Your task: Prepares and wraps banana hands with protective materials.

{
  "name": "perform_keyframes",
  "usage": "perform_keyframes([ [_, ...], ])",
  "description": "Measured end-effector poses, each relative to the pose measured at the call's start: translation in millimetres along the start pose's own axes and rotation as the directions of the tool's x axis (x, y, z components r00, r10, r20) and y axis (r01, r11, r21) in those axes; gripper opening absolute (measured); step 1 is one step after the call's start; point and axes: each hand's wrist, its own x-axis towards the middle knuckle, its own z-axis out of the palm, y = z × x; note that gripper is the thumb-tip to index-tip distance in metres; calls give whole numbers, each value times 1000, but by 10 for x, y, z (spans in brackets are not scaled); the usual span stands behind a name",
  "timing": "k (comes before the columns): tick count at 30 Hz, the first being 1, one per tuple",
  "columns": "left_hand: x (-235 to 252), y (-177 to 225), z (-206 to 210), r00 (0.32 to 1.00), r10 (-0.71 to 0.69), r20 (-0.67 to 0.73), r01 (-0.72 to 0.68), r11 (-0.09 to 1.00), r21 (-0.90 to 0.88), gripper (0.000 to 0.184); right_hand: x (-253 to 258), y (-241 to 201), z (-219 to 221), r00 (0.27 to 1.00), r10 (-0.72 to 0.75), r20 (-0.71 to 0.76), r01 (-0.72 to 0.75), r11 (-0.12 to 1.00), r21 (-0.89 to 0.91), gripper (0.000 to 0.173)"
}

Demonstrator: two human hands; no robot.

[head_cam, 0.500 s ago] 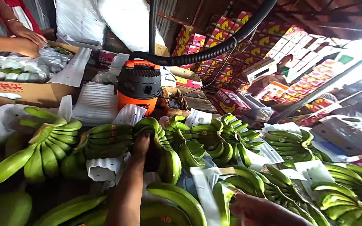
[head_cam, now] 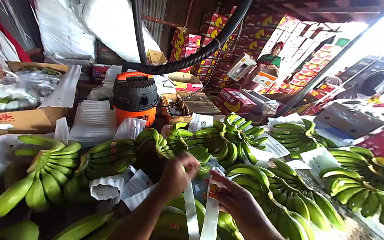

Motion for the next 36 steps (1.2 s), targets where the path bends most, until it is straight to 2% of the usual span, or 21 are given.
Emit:
perform_keyframes([
  [2, -127, 302, 126, 986, 41, 162, -46, 999, 29, 17, -28, -46, 19, 1000, -25, -19, 24, 999, -40, 52],
  [4, -237, 425, 243, 984, 117, 131, -141, 972, 190, 18, -78, -71, 17, 998, -56, 22, 58, 992, -110, 54],
  [7, -319, 375, 358, 937, 348, 29, -333, 866, 372, 10, -170, -48, 25, 992, -97, 85, 106, 989, -107, 54],
  [9, -363, 310, 387, 873, 486, 31, -446, 772, 454, 10, -224, -23, 9, 992, -46, 115, 47, 999, -6, 58],
  [11, -418, 216, 393, 821, 569, 56, -522, 707, 476, 11, -254, -19, 6, 991, 63, 118, -78, 989, 125, 54],
  [12, -439, 167, 383, 823, 564, 63, -531, 724, 440, 11, -253, -4, 12, 988, 109, 110, -127, 977, 170, 50],
  [14, -446, 76, 334, 890, 452, 55, -451, 857, 248, 10, -222, 66, 25, 984, 166, 64, -177, 960, 215, 43],
  [15, -428, 33, 282, 929, 365, 55, -369, 919, 135, 13, -199, 113, 28, 984, 175, 44, -180, 959, 218, 44],
  [17, -377, -32, 160, 968, 240, 70, -242, 970, 19, 18, -169, 165, 43, 987, 151, 61, -159, 971, 177, 52],
  [20, -374, -15, 127, 977, 173, 123, -182, 982, 60, 21, -129, 220, 101, 990, 53, 128, -64, 994, 83, 63],
  [24, -374, 46, 112, 984, 148, 101, -165, 968, 187, 11, -86, 291, 137, 979, -52, 198, 61, 997, -42, 82],
  [26, -403, 31, 107, 980, 169, 101, -187, 960, 210, 6, -109, 302, 132, 969, -74, 234, 103, 988, -112, 89],
  [28, -462, -8, 114, 960, 265, 95, -281, 918, 278, 6, -137, 317, 137, 968, -74, 242, 109, 984, -138, 91],
  [30, -515, -81, 133, 899, 427, 92, -430, 828, 361, 9, -161, 309, 148, 974, -32, 223, 40, 999, -31, 91],
  [32, -553, -139, 143, 849, 521, 88, -514, 775, 368, 12, -149, 296, 161, 976, 54, 212, -79, 990, 115, 94],
  [34, -550, -164, 124, 879, 474, 50, -471, 849, 241, 15, -106, 283, 157, 973, 117, 197, -159, 964, 211, 92],
  [36, -485, -234, 25, 968, 249, -29, -247, 967, 59, 18, -56, 290, 141, 989, 136, 64, -148, 954, 261, 71],
])
